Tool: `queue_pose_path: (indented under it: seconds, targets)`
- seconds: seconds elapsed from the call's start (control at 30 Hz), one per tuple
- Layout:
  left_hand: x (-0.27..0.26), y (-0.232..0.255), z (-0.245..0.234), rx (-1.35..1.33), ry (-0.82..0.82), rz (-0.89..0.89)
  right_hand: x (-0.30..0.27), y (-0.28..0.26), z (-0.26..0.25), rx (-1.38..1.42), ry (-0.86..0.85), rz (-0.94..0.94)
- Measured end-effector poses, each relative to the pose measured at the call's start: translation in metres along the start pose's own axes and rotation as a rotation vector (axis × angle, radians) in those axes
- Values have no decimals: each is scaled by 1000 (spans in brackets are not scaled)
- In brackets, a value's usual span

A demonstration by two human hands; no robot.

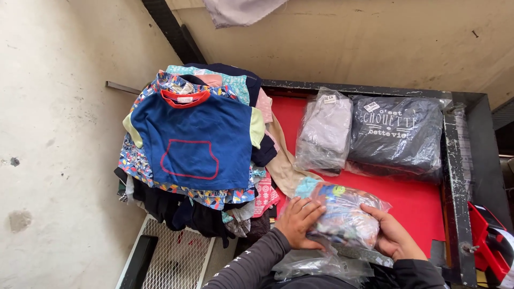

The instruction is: The person folds a light blue t-shirt and a dark blue t-shirt on a red work surface. Each folded shirt is placed into a clear plastic bag and set aside. The person handles the shirts and bags by hand without using additional tools.

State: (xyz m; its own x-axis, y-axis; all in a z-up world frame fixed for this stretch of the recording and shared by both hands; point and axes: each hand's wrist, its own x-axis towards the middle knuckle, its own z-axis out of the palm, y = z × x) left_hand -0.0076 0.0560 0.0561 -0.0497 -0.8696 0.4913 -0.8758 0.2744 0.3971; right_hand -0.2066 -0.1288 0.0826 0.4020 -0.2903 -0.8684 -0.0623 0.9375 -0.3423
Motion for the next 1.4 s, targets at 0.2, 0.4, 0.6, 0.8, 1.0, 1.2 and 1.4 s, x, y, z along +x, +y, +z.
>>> queue_pose_path:
  seconds: [0.2, 0.4, 0.6, 0.8, 1.0, 1.2, 1.4]
  targets:
    - [24, -32, 23, -426, 56, -378, 15, -11, -52, 120, -316, -156]
    - [37, -65, 24, -1500, 101, -1221, -5, -1, -19, -396, 53, -491]
    - [4, -77, 63, -967, -1, -1438, 73, 55, -43, -571, 202, -365]
    - [35, -56, 26, -630, -203, -921, 66, 45, -61, -1441, 388, -323]
    - [102, -27, 11, 87, -372, -6, -29, 5, -1, -1919, 515, -1671]
    - [127, -14, -11, 241, 18, 32, -6, -15, 12, -1162, 163, -656]
    - [50, -9, 10, -309, -187, -1238, 51, 34, -33, -595, 70, -433]
